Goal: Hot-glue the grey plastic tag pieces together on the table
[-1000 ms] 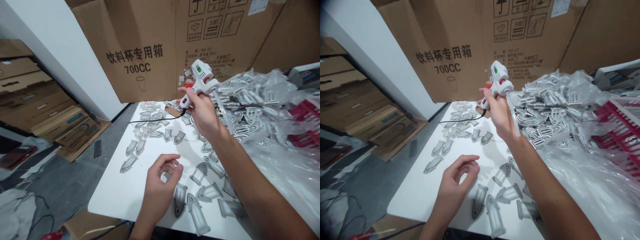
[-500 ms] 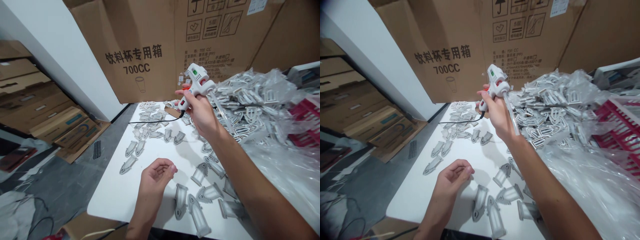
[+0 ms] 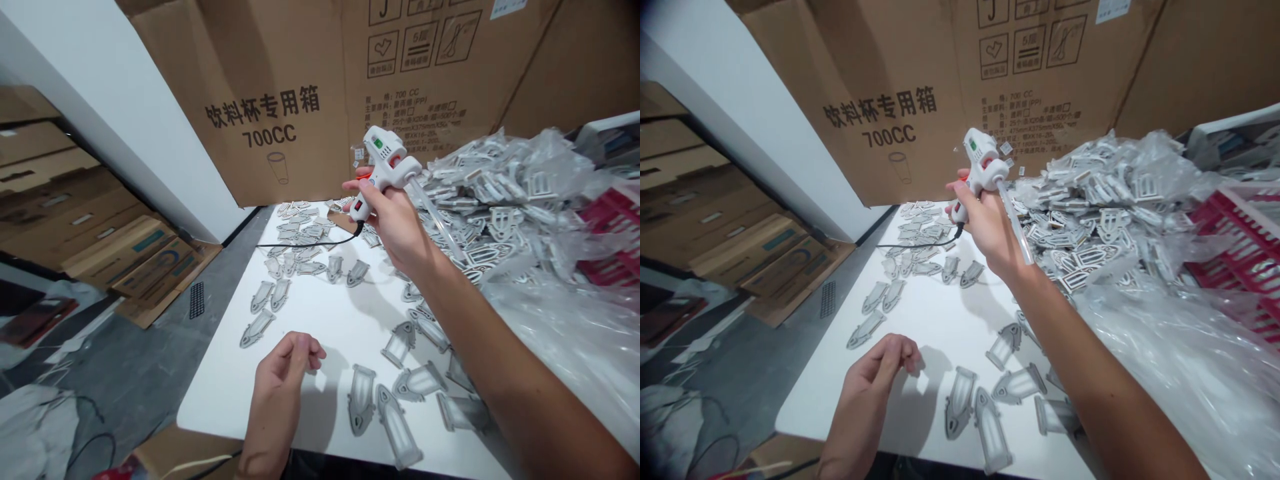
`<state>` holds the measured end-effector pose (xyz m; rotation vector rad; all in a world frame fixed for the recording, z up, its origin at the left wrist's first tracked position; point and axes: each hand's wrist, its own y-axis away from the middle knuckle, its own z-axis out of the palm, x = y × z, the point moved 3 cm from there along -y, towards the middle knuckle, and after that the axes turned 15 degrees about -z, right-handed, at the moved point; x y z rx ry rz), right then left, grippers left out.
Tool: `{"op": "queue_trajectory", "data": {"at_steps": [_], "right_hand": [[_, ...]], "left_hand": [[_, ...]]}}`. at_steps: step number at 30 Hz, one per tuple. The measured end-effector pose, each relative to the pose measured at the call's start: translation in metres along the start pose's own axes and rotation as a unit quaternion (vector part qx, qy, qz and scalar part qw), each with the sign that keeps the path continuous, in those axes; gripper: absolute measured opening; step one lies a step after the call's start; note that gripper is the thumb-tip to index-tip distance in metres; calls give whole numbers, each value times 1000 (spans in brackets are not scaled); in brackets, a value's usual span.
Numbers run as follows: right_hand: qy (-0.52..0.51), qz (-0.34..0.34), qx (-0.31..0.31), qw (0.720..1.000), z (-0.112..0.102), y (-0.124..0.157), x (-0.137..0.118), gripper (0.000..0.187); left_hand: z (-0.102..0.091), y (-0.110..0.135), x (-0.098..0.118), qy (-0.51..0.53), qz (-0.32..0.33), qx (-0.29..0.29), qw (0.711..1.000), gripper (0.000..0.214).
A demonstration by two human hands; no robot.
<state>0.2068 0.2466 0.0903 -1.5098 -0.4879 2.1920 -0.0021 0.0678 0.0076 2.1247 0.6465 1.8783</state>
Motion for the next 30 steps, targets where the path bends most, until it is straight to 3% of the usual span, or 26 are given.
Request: {"op": "queue_trajectory", "data": {"at_steps": [6, 11, 16, 22, 30], "right_hand": [[11, 5, -2, 1000, 1, 3, 1, 31], [11, 8, -8, 1000, 3, 4, 2, 31], [13, 10, -11, 1000, 3, 5, 3, 30], [17, 25, -20, 999, 4, 4, 3, 31], [35, 27, -25, 999, 3, 5, 3, 32]], "left_hand": [[-4, 0, -10, 172, -73, -61, 980, 32], [0, 2, -6, 221, -87, -97, 967, 25], [2, 1, -10, 214, -108, -101, 966, 24], [3, 0, -14, 162, -89, -109, 977, 27], [-2, 4, -8, 52, -31, -20, 998, 39]]}}
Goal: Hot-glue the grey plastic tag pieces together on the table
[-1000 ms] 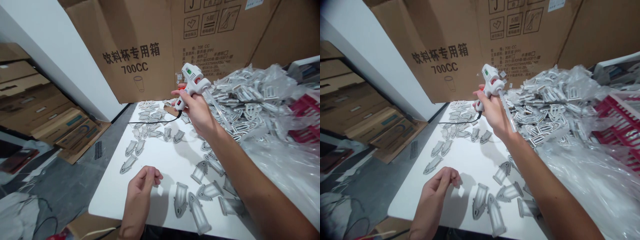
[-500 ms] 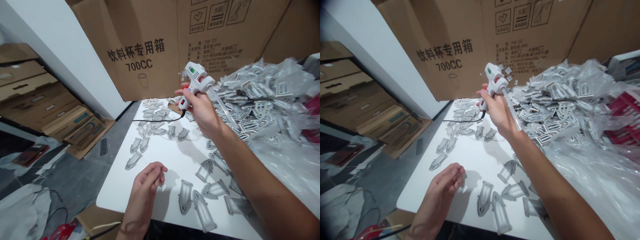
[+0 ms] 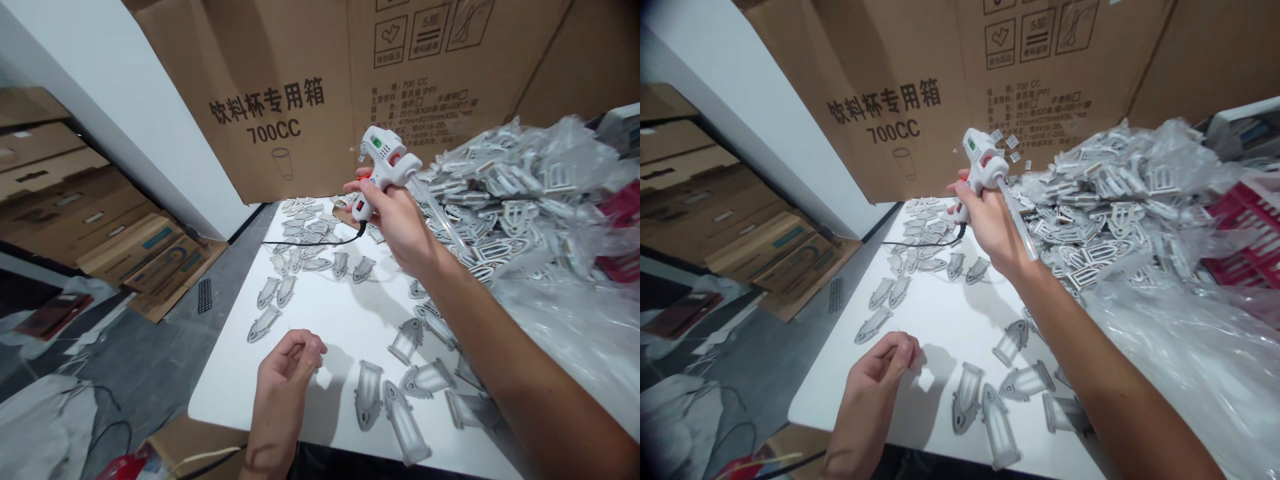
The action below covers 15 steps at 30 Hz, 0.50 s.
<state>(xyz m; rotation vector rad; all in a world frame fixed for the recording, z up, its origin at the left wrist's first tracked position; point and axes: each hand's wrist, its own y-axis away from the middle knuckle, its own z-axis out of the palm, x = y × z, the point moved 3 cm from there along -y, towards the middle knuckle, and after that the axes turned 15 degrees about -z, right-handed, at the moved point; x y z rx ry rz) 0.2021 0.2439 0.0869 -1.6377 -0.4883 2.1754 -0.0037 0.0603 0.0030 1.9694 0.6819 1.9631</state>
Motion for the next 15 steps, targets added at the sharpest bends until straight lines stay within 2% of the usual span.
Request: {"op": "queue_trajectory", "data": {"at_steps": [4, 9, 15], "right_hand": [[8, 2, 0, 1000, 0, 0, 0, 30], [8, 2, 6, 1000, 0, 0, -1, 25], [6, 3, 4, 1000, 0, 0, 1, 29]], "left_hand": [[-3, 0, -1, -72, 43, 7, 996, 40], [-6, 1, -1, -149, 88, 47, 984, 33], [-19, 5, -3, -241, 125, 45, 961, 26]]}}
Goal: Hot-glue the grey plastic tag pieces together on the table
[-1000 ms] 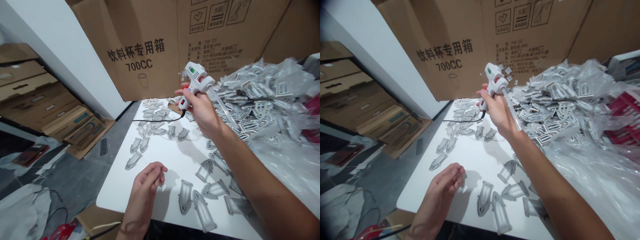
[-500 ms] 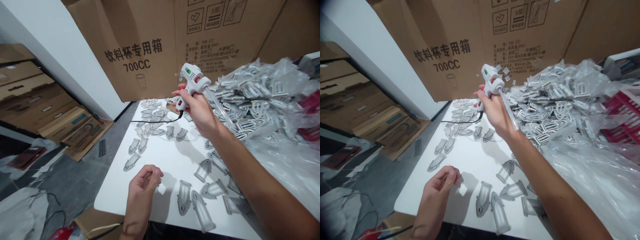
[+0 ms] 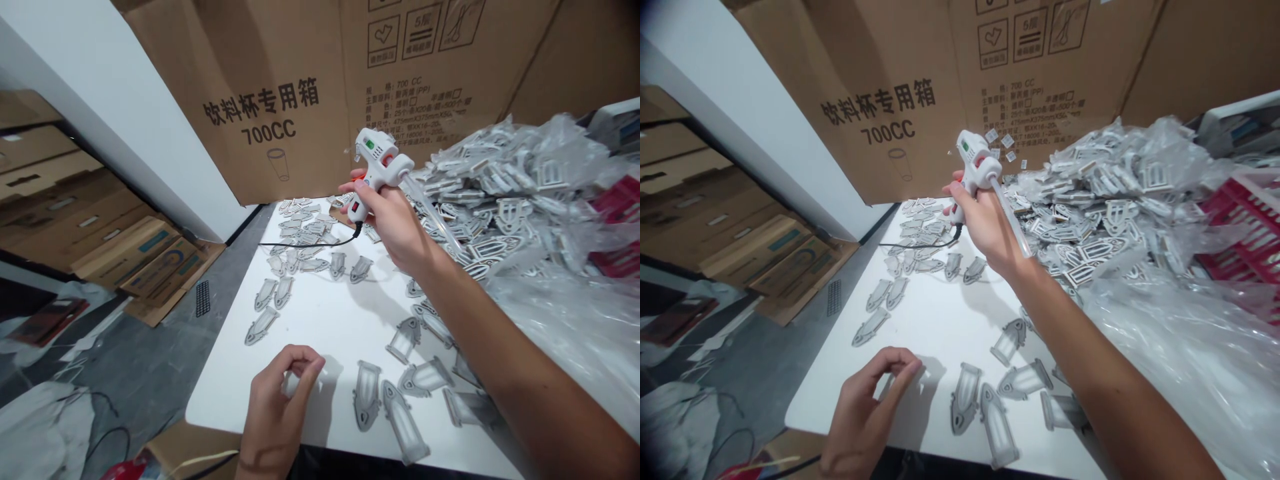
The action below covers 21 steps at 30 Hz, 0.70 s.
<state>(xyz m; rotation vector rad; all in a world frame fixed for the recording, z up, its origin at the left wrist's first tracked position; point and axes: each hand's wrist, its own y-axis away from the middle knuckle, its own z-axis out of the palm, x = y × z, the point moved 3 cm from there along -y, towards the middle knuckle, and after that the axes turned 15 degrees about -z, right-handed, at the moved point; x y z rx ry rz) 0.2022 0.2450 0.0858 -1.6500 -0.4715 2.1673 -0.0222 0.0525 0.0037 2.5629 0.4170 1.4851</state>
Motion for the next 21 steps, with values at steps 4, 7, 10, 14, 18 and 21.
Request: {"op": "queue_trajectory", "data": {"at_steps": [4, 7, 10, 14, 18, 21], "right_hand": [[1, 6, -6, 1000, 0, -1, 2, 29], [-5, 2, -7, 1000, 0, -1, 2, 30], [-5, -5, -6, 1000, 1, -1, 2, 29], [-5, -2, -6, 1000, 3, 0, 2, 30], [-1, 5, -4, 1000, 3, 1, 2, 31], [-3, 4, -1, 1000, 2, 0, 1, 26]], "left_hand": [[-8, 10, -22, -60, -2, 7, 998, 30], [-9, 21, -32, -86, -29, 34, 995, 34], [-8, 28, -30, -89, -45, 55, 993, 40], [-5, 23, -12, -76, 2, 17, 997, 50], [-1, 7, 6, -63, 25, -13, 998, 44], [4, -8, 21, -60, 41, -3, 997, 29]]}}
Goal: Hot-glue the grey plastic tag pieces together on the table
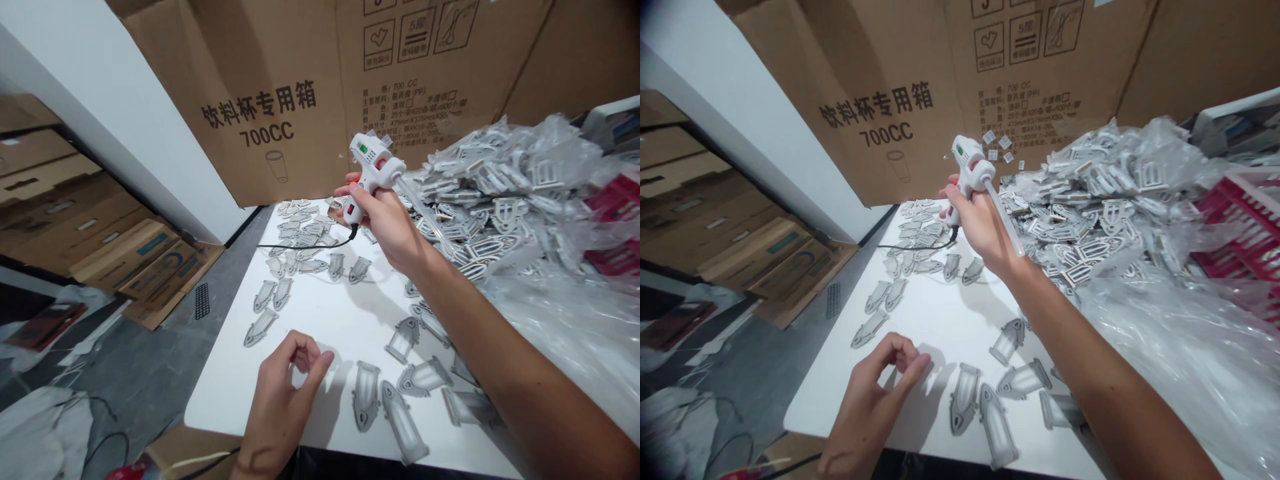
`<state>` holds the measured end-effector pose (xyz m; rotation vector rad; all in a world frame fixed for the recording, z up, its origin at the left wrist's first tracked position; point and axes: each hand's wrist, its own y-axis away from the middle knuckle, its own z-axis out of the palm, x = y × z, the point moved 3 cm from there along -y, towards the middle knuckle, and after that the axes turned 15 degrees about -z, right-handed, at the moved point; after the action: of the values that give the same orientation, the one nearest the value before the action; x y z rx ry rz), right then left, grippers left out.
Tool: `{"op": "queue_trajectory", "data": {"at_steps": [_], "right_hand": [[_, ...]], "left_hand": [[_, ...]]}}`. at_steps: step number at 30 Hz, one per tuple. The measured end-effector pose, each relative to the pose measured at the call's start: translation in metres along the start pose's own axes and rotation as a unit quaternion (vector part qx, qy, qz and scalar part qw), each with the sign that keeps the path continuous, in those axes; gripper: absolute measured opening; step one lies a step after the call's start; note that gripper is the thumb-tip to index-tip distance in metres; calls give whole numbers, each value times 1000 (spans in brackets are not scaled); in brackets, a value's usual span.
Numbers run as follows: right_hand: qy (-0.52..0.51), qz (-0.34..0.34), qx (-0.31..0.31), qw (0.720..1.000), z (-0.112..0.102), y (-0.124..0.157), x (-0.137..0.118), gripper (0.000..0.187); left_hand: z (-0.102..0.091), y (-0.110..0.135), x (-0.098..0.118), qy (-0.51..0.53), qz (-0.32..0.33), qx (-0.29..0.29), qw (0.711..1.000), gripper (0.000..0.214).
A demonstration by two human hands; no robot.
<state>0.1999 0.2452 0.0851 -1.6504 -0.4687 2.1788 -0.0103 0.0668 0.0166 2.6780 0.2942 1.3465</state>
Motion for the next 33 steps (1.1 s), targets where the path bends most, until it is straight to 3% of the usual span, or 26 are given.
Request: {"op": "queue_trajectory", "data": {"at_steps": [2, 6, 10, 18, 25, 33], "right_hand": [[-2, -2, 0, 1000, -1, -1, 0, 24], [3, 0, -5, 1000, -4, -2, 1, 29], [1, -4, -7, 1000, -5, -4, 0, 31], [-13, 0, 1, 1000, -6, -7, -1, 21], [-9, -3, -5, 1000, -6, -8, 0, 21], [-2, 0, -7, 1000, -7, -7, 0, 25]], "left_hand": [[3, -10, 10, -13, 17, 10, 1000, 23], [7, -29, 31, -89, 75, 24, 993, 35], [16, -53, 44, -119, 97, -3, 988, 10], [50, -98, 63, -266, 166, 47, 948, 24], [63, -108, 62, -317, 196, 59, 926, 25], [62, -109, 56, -268, 197, 49, 942, 19]]}}
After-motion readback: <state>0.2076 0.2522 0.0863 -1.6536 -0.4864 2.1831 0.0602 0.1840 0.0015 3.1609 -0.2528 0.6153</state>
